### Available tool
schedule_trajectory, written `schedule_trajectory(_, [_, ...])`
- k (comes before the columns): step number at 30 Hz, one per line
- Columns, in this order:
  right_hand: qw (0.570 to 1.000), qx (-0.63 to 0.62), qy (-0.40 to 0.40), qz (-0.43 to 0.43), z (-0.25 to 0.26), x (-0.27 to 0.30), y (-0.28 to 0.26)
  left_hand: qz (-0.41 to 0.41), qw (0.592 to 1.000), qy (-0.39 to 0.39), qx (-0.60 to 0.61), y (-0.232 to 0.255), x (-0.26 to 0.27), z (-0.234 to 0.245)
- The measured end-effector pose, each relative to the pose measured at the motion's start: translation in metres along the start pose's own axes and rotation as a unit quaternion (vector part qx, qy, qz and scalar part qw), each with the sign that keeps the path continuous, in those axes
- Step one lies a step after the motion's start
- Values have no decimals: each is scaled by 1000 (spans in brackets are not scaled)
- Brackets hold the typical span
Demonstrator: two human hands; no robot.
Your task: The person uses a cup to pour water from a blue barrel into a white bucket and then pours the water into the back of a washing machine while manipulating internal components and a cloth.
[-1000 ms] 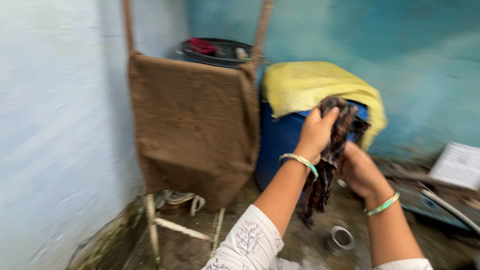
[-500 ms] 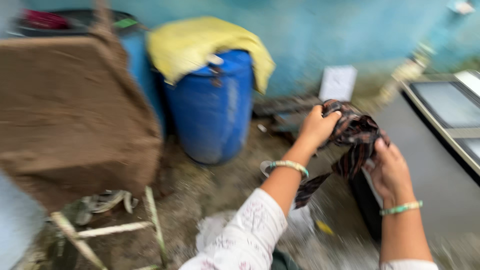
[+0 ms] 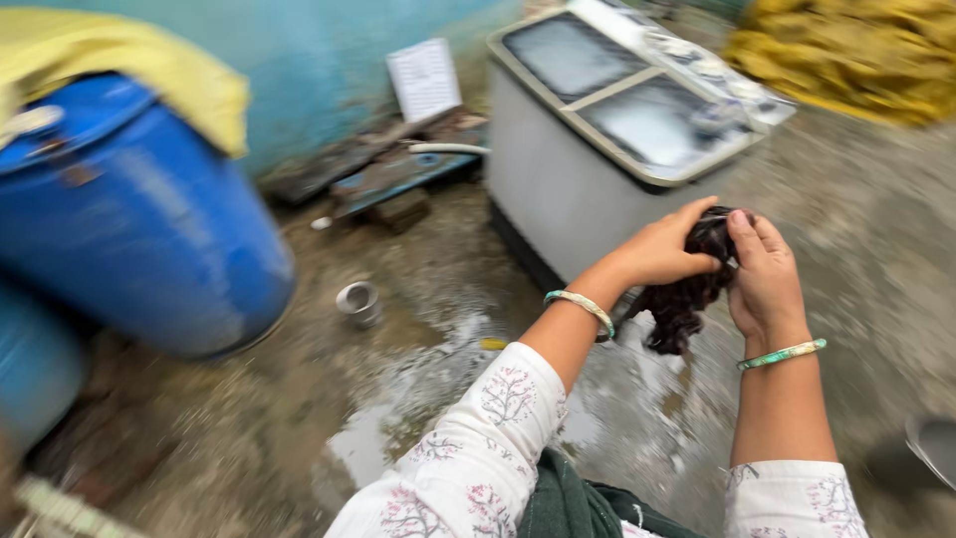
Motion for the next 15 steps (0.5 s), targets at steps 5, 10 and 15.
schedule_trajectory(5, [999,11,47,11,75,13,-38,47,994,-19,99,2,-40,-85])
schedule_trajectory(10, [990,94,99,42,125,-8,-72,23,995,17,98,-17,-115,-130])
schedule_trajectory(15, [960,209,181,39,191,-45,-89,105,967,48,228,-35,-194,-162])
Point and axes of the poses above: each hand's wrist, its own x-axis away from the middle knuckle, its own z-axis out of the back of the hand, y = z × x, the point moved 6 cm from there along -x, towards the middle knuckle, and after that the axes turned 4 degrees about y, right-handed, at the moved point
